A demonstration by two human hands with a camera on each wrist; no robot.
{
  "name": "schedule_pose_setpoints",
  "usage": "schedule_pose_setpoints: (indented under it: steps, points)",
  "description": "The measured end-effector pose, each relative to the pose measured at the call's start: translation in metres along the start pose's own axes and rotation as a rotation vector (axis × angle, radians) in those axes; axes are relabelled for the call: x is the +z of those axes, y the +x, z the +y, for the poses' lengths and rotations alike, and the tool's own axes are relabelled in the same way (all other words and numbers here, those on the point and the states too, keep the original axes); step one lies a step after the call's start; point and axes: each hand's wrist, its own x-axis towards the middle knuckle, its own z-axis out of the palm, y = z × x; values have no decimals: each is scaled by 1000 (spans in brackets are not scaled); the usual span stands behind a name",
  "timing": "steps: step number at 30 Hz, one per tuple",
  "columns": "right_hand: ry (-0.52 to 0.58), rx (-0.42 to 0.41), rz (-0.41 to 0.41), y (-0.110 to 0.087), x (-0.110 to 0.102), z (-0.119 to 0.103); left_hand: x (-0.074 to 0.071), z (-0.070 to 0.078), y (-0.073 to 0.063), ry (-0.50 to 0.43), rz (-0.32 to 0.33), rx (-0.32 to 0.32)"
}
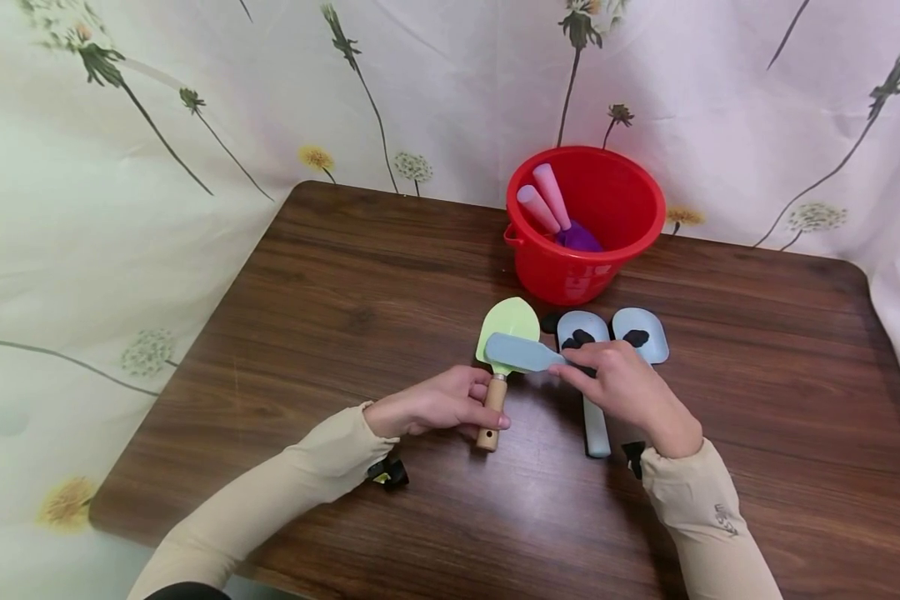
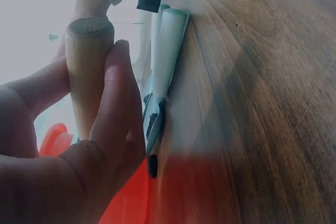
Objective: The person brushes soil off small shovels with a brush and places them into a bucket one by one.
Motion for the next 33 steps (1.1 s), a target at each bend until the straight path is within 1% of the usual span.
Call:
schedule_pose_setpoints:
  steps: [6, 9, 13, 16, 21, 24, 28, 31, 33]
  points:
    - [-24, -3, 34, -1, 1, 1, 1, 0, 1, 11, 0, 6]
    - [-29, -6, 51, 0, 1, 2, 2, -1, 1, 1, 3, 0]
    - [-58, -10, 116, 1, -2, 4, 4, -1, 0, -9, -36, -23]
    - [-70, -3, 158, 1, -4, 7, 5, 0, -1, 1, -57, -29]
    - [-70, 16, 167, 1, -5, 8, 7, 2, -2, -11, -58, -24]
    - [-76, 21, 193, 1, -6, 8, 7, 2, -2, -12, -65, -25]
    - [-64, 25, 225, 0, -7, 10, 6, 3, -1, 7, -54, -27]
    - [-52, 33, 226, 0, -8, 10, 5, 3, 0, 15, -46, -30]
    - [-38, 30, 208, -1, -9, 9, 5, 2, 1, 16, -45, -28]
